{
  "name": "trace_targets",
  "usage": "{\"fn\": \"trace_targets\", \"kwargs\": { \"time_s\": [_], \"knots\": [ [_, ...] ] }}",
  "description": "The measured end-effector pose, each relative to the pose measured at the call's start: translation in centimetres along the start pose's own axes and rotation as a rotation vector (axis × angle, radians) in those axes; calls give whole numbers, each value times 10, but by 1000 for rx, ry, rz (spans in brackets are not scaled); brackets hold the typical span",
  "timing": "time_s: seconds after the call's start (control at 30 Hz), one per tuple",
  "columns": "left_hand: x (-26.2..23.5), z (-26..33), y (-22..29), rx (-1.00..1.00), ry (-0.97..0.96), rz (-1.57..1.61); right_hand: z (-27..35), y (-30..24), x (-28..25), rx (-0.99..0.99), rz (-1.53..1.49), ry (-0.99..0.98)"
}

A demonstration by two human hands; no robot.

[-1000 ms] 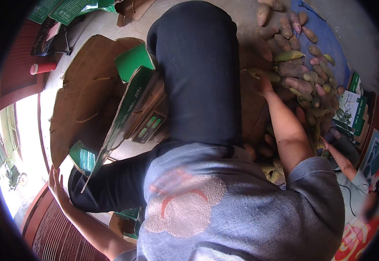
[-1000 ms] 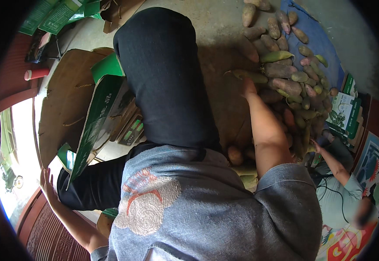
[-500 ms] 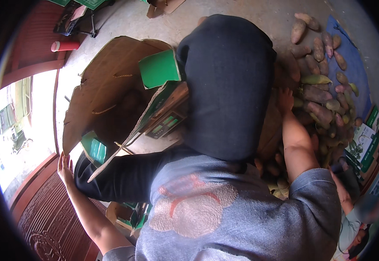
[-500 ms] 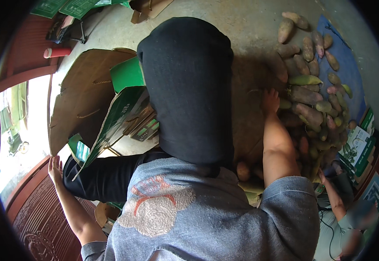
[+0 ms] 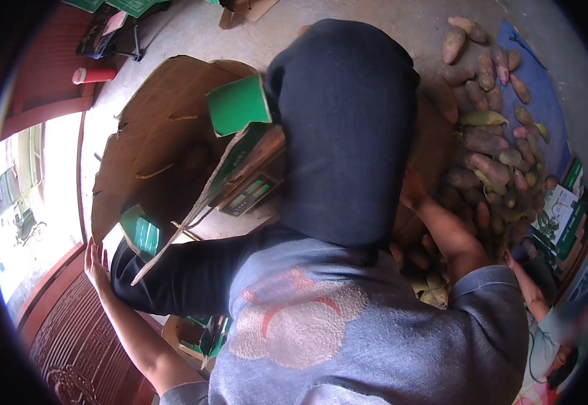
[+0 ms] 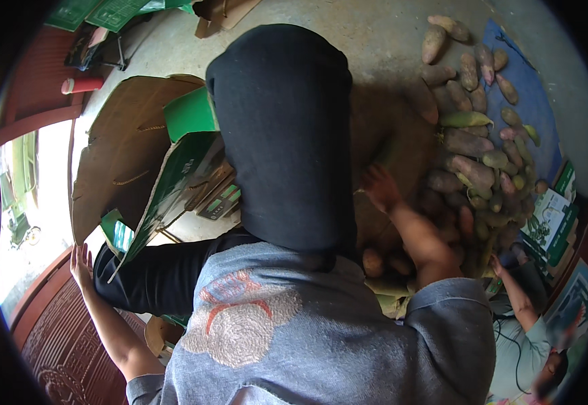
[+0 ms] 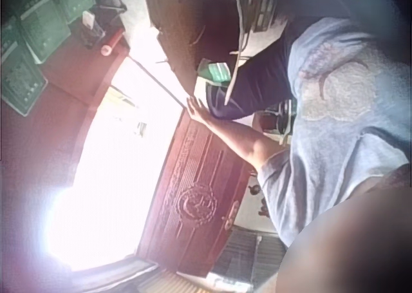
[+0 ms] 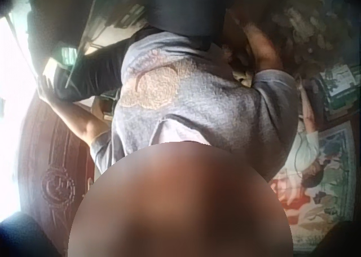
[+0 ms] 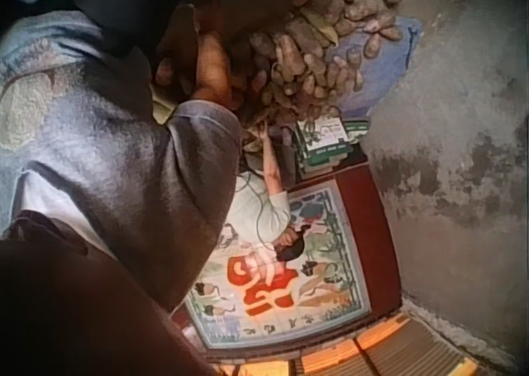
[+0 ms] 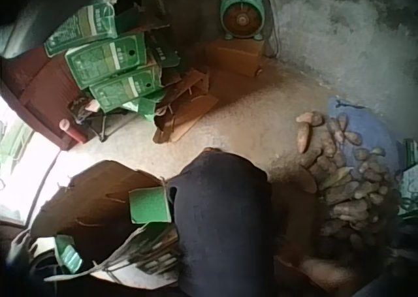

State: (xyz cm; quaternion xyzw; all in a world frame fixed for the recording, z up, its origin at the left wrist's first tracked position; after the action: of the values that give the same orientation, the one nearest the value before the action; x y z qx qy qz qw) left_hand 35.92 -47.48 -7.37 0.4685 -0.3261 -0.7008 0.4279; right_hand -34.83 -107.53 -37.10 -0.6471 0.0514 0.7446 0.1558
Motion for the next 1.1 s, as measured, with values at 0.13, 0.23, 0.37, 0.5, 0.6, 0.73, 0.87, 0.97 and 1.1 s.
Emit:
{"fn": "trace_targets", "kwargs": {
  "time_s": [0.13,0.23,0.37,0.5,0.6,0.73,0.87,0.97,1.1],
  "knots": [
    [13,-11,-3,19,-52,32,31,-15,40,223,-776,-86],
    [5,-3,-6,17,-24,50,24,-36,12,-68,-128,-109],
    [3,-4,-6,28,-55,101,10,31,18,566,-1,-169],
    [-8,11,-3,44,-21,139,9,55,33,900,-20,-176],
    [-8,13,-7,28,25,174,-29,58,21,878,-80,-66],
    [-3,19,6,85,35,143,-71,77,1,827,-170,71],
    [12,31,51,251,87,32,-63,119,-22,795,-255,179],
    [64,15,96,389,-37,16,40,187,-60,829,-276,275],
    [100,54,159,518,-177,-151,-41,174,-211,936,-15,279]
  ]
}}
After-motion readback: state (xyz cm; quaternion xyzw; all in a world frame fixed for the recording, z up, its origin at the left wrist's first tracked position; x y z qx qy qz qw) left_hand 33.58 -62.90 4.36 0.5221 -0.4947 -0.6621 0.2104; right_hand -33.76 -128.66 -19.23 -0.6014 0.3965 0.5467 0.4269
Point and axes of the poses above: each hand's wrist, its own z-axis away from the middle knuckle, its own x-axis out of the palm, y = z × x, the point moved 8 cm from there along -z, towards the middle knuckle, and after that the axes turned 6 degrees about z, right-handed, at the moved point
